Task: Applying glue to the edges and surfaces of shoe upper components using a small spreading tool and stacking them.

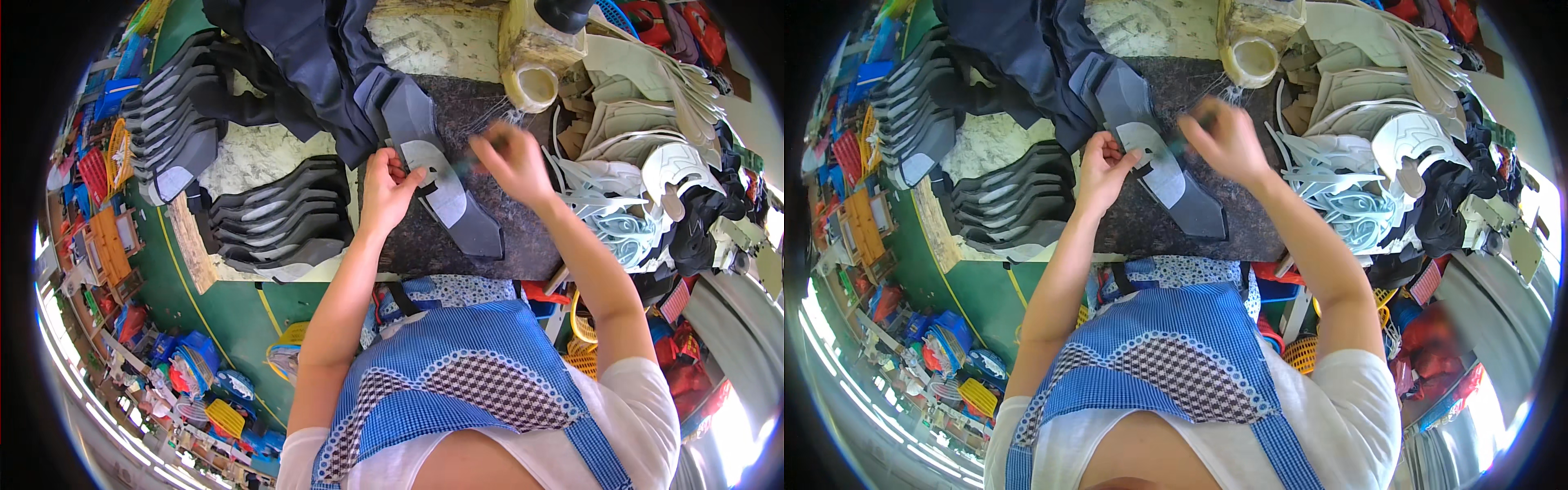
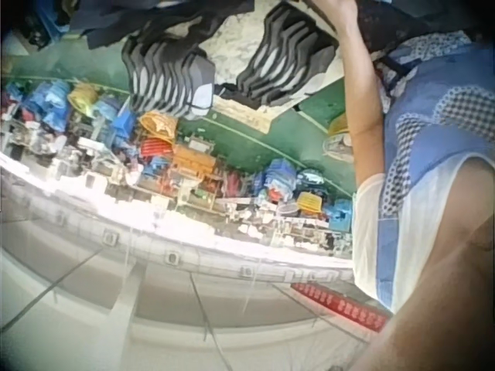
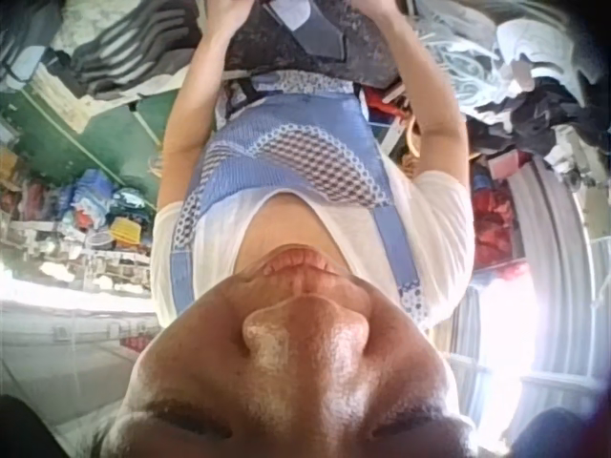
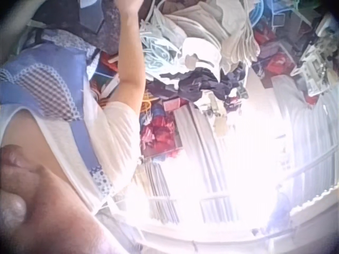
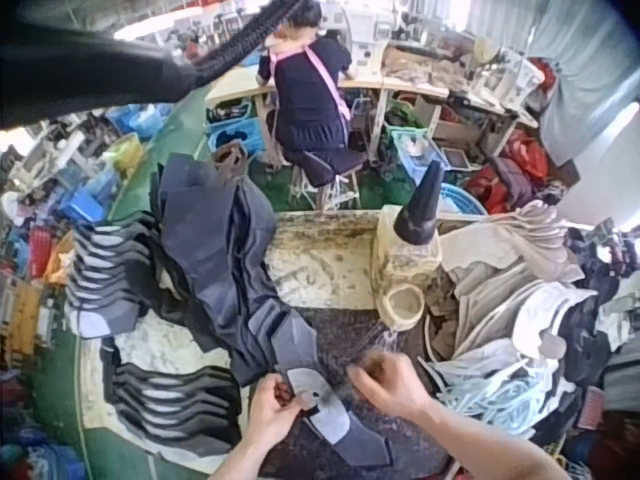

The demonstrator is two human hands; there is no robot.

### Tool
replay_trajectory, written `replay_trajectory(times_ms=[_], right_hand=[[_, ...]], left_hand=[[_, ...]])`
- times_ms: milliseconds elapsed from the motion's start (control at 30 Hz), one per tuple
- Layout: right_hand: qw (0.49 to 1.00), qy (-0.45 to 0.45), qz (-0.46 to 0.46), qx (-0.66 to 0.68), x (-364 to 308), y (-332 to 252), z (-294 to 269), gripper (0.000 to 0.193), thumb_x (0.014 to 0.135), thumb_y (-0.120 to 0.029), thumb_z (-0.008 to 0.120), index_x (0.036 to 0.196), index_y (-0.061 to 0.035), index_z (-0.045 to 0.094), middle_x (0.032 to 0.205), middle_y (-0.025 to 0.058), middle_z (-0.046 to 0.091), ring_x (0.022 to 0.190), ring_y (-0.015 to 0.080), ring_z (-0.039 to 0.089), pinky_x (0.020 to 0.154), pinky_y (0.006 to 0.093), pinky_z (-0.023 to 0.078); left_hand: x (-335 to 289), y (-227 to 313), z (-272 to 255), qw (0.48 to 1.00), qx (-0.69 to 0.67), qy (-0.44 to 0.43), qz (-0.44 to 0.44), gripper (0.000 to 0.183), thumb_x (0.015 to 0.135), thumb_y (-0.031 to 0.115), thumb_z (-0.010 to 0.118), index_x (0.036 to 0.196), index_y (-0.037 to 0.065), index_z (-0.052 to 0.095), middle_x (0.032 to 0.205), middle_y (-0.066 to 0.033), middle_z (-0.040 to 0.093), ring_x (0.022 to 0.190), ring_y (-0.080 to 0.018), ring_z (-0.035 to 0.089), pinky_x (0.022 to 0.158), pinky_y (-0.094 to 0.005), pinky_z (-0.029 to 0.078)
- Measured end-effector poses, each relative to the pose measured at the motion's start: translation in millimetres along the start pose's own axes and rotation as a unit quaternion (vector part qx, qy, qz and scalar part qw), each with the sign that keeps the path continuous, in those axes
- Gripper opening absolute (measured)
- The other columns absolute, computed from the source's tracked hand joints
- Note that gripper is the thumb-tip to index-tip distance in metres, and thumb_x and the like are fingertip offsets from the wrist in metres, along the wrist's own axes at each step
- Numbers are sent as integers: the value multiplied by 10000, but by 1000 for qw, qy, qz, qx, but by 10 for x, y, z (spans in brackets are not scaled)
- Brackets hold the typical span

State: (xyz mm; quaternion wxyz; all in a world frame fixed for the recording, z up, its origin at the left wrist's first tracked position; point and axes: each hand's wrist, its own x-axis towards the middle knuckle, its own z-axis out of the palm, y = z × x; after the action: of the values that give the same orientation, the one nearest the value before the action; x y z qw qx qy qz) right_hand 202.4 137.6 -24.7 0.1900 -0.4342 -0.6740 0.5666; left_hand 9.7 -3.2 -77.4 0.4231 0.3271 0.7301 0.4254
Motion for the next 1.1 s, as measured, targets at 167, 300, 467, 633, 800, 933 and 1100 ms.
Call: replay_trajectory(times_ms=[167, 300, 467, 633, 800, 933, 1100], right_hand=[[986, -33, 137, -92, -758, 53, -480, 168, 928, -117, 619, 875, 41, 598, 796, 110, 698, 687, 120, 676, 609, 240, 525], [998, 19, -16, 63, -698, 19, -167, 128, 930, -82, 608, 943, 43, 587, 871, 119, 694, 765, 147, 681, 664, 266, 537], [993, 5, 71, -96, -848, 2, -333, 206, 853, -164, 691, 782, 8, 602, 592, 89, 641, 535, 150, 640, 503, 301, 475], [991, 6, -137, 11, -585, -450, 182, 148, 864, -100, 700, 905, 13, 613, 905, 116, 691, 798, 186, 703, 702, 298, 547], [986, 4, -145, -77, -984, 31, 1, 68, 885, -17, 615, 948, 8, 615, 977, 147, 694, 862, 211, 689, 764, 317, 547], [999, 46, -15, 3, -1114, -62, -133, 113, 884, -87, 655, 907, 22, 634, 888, 139, 691, 767, 193, 694, 719, 300, 553], [996, 53, 65, -43, -1362, 289, -490, 73, 856, -62, 600, 875, 6, 620, 775, 98, 680, 677, 137, 665, 630, 270, 527]], left_hand=[[-28, 242, -17, 1000, 20, 10, 21, 338, 767, 121, 802, 968, 10, 555, 834, -26, 593, 716, -111, 545, 677, -266, 487], [-22, 529, 71, 994, -90, -28, 49, 276, 837, -1, 701, 1029, 10, 503, 872, -52, 661, 750, -98, 610, 660, -253, 484], [18, 564, -41, 969, -185, -101, -132, 265, 921, 35, 610, 1168, 31, 513, 1013, -63, 669, 920, -149, 660, 799, -295, 513], [165, 424, -79, 910, -324, -141, -216, 215, 987, 141, 541, 1171, 34, 518, 1045, -66, 662, 967, -191, 670, 832, -333, 539], [216, 266, -138, 886, -366, -152, -239, 197, 990, 172, 549, 1149, 57, 530, 1081, -62, 656, 981, -193, 670, 827, -326, 550], [188, 185, -145, 884, -378, -155, -226, 187, 991, 160, 544, 1146, 57, 536, 1090, -66, 658, 987, -196, 670, 862, -338, 550], [89, 301, -96, 865, -427, -161, -206, 187, 999, 156, 518, 1154, 54, 539, 1119, -81, 651, 1012, -203, 654, 898, -359, 534]])
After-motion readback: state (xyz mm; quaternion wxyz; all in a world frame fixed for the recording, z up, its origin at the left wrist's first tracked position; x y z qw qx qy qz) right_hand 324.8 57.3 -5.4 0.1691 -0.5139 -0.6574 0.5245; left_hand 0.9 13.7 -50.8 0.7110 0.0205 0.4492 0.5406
